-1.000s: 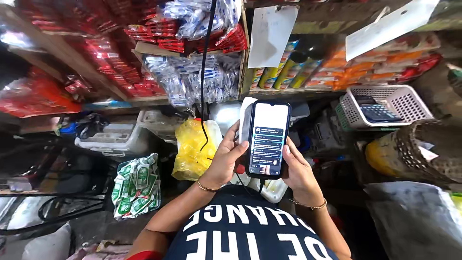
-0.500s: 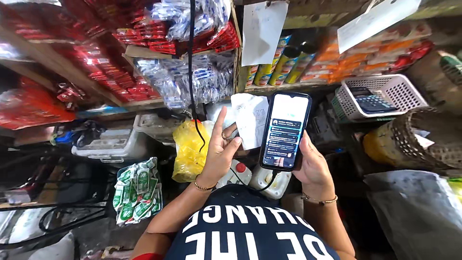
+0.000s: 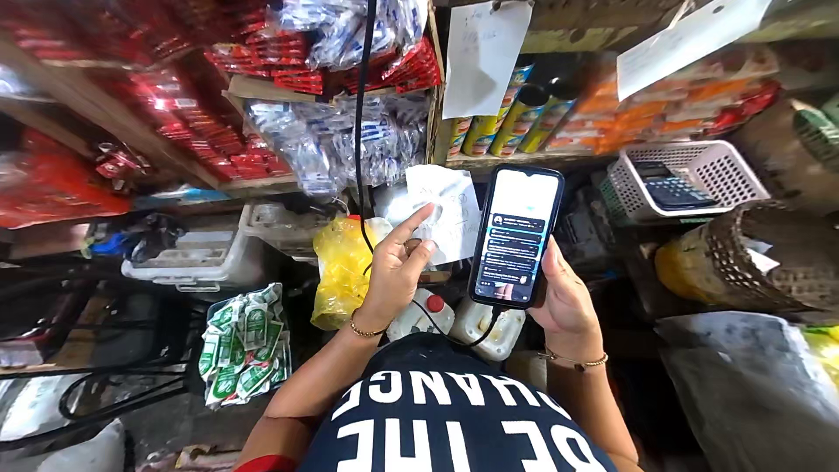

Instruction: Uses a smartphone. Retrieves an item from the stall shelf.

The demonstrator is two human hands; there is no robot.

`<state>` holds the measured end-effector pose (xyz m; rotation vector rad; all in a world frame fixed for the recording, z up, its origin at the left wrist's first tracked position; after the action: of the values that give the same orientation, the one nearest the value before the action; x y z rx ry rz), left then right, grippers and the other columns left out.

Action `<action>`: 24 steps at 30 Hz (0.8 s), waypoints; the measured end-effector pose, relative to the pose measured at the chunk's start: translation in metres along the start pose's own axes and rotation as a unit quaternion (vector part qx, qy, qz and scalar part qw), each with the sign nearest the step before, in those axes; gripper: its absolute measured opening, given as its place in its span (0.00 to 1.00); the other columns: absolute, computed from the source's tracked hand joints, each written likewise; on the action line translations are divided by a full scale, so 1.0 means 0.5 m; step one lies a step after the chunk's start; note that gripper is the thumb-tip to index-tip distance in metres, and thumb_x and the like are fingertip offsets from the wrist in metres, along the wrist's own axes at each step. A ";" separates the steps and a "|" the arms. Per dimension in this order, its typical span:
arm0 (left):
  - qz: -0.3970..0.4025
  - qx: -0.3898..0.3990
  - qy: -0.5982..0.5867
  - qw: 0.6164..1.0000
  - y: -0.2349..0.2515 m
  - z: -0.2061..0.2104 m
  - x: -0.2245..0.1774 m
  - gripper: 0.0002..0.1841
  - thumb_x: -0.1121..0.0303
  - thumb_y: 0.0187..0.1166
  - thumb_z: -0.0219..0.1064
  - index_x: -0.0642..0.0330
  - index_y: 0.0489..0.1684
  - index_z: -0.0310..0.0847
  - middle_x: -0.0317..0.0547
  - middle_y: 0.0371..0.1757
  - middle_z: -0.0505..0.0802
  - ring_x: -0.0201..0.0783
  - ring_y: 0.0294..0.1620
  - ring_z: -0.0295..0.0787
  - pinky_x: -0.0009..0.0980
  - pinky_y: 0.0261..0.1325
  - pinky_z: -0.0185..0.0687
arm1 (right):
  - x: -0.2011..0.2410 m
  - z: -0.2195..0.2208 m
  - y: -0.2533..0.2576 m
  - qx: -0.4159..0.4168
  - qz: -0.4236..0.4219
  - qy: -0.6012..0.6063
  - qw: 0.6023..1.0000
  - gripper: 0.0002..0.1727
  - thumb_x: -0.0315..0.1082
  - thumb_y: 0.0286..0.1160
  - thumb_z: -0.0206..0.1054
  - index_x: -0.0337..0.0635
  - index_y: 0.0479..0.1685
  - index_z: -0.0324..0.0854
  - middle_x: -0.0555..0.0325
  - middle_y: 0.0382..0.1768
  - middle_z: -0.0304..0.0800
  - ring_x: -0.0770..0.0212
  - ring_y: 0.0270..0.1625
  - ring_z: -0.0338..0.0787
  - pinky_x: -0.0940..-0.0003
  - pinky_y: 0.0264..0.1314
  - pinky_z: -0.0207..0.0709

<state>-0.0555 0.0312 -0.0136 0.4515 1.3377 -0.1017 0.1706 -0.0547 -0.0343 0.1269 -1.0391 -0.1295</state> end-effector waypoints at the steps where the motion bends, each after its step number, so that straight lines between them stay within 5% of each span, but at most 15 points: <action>1: 0.003 -0.003 0.011 1.000 0.001 -0.004 -0.001 0.27 0.82 0.81 0.58 0.58 0.81 0.74 0.41 0.67 0.88 0.24 0.42 0.87 0.22 0.49 0.85 | 0.001 -0.002 0.000 -0.003 -0.004 -0.002 1.000 0.31 0.54 0.88 0.56 0.55 0.86 0.59 0.57 0.66 0.87 0.57 0.65 0.90 0.56 0.68 0.86; 6: 0.029 -0.022 0.056 0.998 0.003 -0.024 0.009 0.24 0.81 0.82 0.57 0.58 0.78 0.78 0.40 0.63 0.89 0.22 0.34 0.82 0.19 0.40 0.80 | 0.021 -0.010 0.002 -0.013 -0.037 -0.011 0.999 0.31 0.56 0.87 0.56 0.56 0.84 0.63 0.57 0.66 0.88 0.59 0.65 0.90 0.56 0.68 0.86; 12: 0.046 -0.019 0.065 0.997 0.001 -0.029 0.008 0.22 0.82 0.82 0.57 0.62 0.72 0.81 0.41 0.66 0.88 0.25 0.41 0.84 0.21 0.45 0.83 | 0.061 -0.015 0.009 -0.005 -0.090 -0.026 0.996 0.28 0.60 0.87 0.53 0.61 0.81 0.68 0.62 0.64 0.88 0.62 0.62 0.90 0.61 0.64 0.88; 20: 0.053 -0.019 0.055 0.997 -0.002 -0.034 0.009 0.21 0.82 0.81 0.56 0.63 0.71 0.81 0.41 0.67 0.88 0.25 0.45 0.86 0.23 0.49 0.83 | 0.049 -0.017 -0.002 0.018 -0.054 -0.036 0.998 0.27 0.58 0.89 0.50 0.62 0.83 0.64 0.60 0.65 0.88 0.60 0.62 0.91 0.61 0.60 0.89; 24: 0.040 -0.019 0.038 0.998 -0.002 -0.034 0.008 0.23 0.83 0.80 0.55 0.61 0.73 0.79 0.41 0.67 0.88 0.25 0.45 0.86 0.23 0.50 0.84 | 0.044 -0.017 -0.004 0.025 -0.026 -0.037 0.999 0.25 0.59 0.89 0.49 0.64 0.80 0.65 0.60 0.57 0.92 0.62 0.42 0.96 0.69 0.31 0.92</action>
<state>-0.0702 0.0372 -0.0204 0.4791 1.3917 0.0070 0.1887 -0.0598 -0.0203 0.1963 -1.1145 -0.1563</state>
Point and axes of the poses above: each hand's wrist, its own y-axis towards the middle knuckle, its own z-axis out of the palm, x = y × z, the point moved 1 cm from there along y, towards the middle knuckle
